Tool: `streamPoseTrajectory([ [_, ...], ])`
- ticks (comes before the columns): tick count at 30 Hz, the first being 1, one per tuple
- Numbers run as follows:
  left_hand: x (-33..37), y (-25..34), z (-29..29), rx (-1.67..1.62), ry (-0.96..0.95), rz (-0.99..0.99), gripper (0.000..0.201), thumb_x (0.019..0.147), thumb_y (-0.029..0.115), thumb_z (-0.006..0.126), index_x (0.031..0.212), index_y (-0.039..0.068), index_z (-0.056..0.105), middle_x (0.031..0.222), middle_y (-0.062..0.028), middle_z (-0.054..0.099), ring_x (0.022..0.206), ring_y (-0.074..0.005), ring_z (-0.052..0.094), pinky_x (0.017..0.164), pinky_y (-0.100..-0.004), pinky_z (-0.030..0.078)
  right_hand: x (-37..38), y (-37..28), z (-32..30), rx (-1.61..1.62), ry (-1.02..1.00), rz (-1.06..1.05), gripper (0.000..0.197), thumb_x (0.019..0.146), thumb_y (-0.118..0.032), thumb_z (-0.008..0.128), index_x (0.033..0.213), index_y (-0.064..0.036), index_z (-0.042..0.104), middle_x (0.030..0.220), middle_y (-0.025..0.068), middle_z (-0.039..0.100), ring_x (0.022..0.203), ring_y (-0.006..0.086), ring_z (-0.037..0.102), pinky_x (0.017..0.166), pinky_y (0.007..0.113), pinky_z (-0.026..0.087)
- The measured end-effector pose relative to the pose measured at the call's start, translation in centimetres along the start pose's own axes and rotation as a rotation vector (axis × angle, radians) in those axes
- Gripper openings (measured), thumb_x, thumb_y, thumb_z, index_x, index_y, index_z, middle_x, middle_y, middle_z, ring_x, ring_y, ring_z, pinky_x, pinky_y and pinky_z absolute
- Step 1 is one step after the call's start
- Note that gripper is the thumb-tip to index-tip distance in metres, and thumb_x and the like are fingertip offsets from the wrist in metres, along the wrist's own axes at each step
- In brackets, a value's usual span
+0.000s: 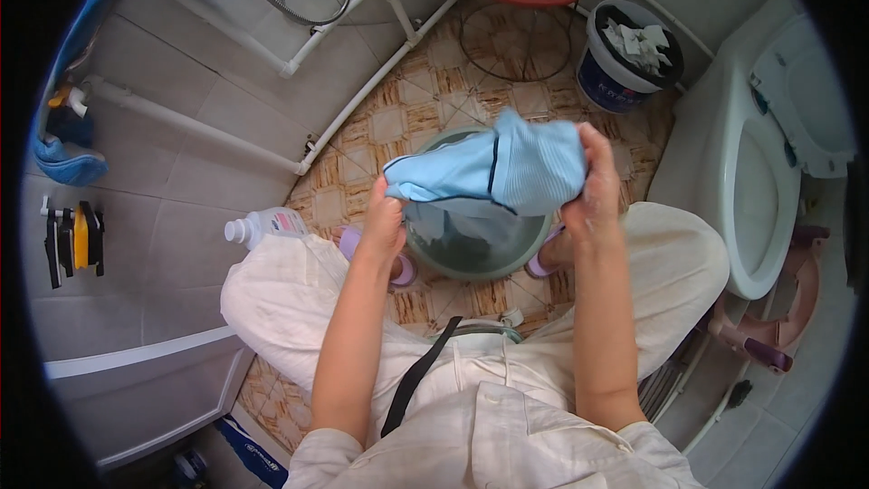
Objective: The person washes a light blue garment by hand in a basin of water. They scrub the fabric, squeeze it to remove liquid, and lift the item to examine different sections.
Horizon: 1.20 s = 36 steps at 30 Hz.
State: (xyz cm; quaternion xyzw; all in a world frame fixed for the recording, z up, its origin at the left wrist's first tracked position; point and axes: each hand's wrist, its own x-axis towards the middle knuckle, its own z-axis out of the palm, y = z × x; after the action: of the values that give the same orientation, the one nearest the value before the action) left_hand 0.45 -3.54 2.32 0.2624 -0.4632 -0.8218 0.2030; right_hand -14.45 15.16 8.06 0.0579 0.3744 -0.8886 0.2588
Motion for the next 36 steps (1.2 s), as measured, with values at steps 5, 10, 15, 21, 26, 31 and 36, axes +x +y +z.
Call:
streamPoseTrajectory([
  [5, -1.8, 3.9, 1.7, 0.192, -0.13, 0.047, 0.038, 0.073, -0.003, 0.051, 0.11, 0.002, 0.048, 0.099, -0.0018, 0.054, 0.093, -0.0103, 0.051, 0.083, -0.0226, 0.04, 0.8, 2.9, -3.6, -1.663, 0.067, 0.045, 0.011, 0.074, -0.019, 0.056, 0.08, -0.0095, 0.052, 0.086, 0.0097, 0.061, 0.079, 0.0242, 0.058, 0.07, 0.036, 0.044],
  [10, -2.8, 5.0, 1.4, 0.308, -0.293, 0.092, 0.043, 0.069, -0.002, 0.06, 0.109, 0.003, 0.046, 0.1, -0.0012, 0.053, 0.095, -0.0091, 0.05, 0.083, -0.0224, 0.04, -0.3, 6.7, -2.0, -1.123, -0.576, -0.346, 0.039, 0.066, -0.014, 0.064, 0.103, -0.0076, 0.052, 0.105, 0.0113, 0.057, 0.098, 0.027, 0.055, 0.085, 0.037, 0.042],
  [15, -4.1, 6.7, 1.1, 0.416, -0.286, 0.04, 0.046, 0.067, 0.005, 0.065, 0.108, 0.005, 0.045, 0.099, -0.0013, 0.05, 0.092, -0.0089, 0.049, 0.079, -0.0215, 0.041, -1.0, 6.4, 0.4, -1.337, -0.758, 0.198, 0.031, 0.067, -0.015, 0.066, 0.092, -0.0012, 0.055, 0.099, 0.0123, 0.054, 0.094, 0.0211, 0.052, 0.079, 0.03, 0.041],
  [21, -3.2, 7.9, -0.4, 0.452, -0.429, -0.176, 0.063, 0.067, 0.018, 0.072, 0.12, 0.003, 0.042, 0.109, -0.006, 0.052, 0.099, -0.0128, 0.049, 0.081, -0.0272, 0.042, -0.5, 4.5, 1.5, -1.232, -0.753, -0.444, 0.02, 0.074, -0.022, 0.057, 0.082, -0.0034, 0.054, 0.075, 0.0116, 0.055, 0.073, 0.0328, 0.054, 0.065, 0.04, 0.043],
  [26, -2.4, 6.5, 0.8, 0.801, -0.209, -0.036, 0.045, 0.071, 0.014, 0.069, 0.111, 0.001, 0.052, 0.098, -0.0066, 0.059, 0.09, -0.0131, 0.055, 0.079, -0.0274, 0.044, -3.0, 1.1, 7.1, -1.59, -0.741, -0.59, 0.019, 0.076, -0.023, 0.052, 0.081, -0.0051, 0.052, 0.072, 0.0164, 0.056, 0.071, 0.0364, 0.054, 0.061, 0.046, 0.041],
  [31, -2.2, 8.0, 3.2, 0.529, -0.243, 0.08, 0.032, 0.071, 0.014, 0.067, 0.1, 0.001, 0.059, 0.09, -0.0041, 0.061, 0.086, -0.0116, 0.055, 0.08, -0.0265, 0.043, -3.4, -1.6, 9.9, -1.555, -0.576, -0.767, 0.018, 0.076, -0.024, 0.055, 0.081, -0.0079, 0.05, 0.068, 0.0144, 0.057, 0.065, 0.0362, 0.056, 0.054, 0.046, 0.042],
  [36, -2.4, 9.7, 3.7, 0.581, -0.375, -0.23, 0.031, 0.073, 0.016, 0.065, 0.1, 0.002, 0.059, 0.093, -0.0026, 0.06, 0.086, -0.0108, 0.054, 0.082, -0.0253, 0.04, -3.5, -3.1, 11.1, -1.577, -0.467, -0.963, 0.016, 0.076, -0.021, 0.057, 0.081, -0.0084, 0.049, 0.069, 0.0095, 0.058, 0.063, 0.0316, 0.057, 0.053, 0.041, 0.043],
])
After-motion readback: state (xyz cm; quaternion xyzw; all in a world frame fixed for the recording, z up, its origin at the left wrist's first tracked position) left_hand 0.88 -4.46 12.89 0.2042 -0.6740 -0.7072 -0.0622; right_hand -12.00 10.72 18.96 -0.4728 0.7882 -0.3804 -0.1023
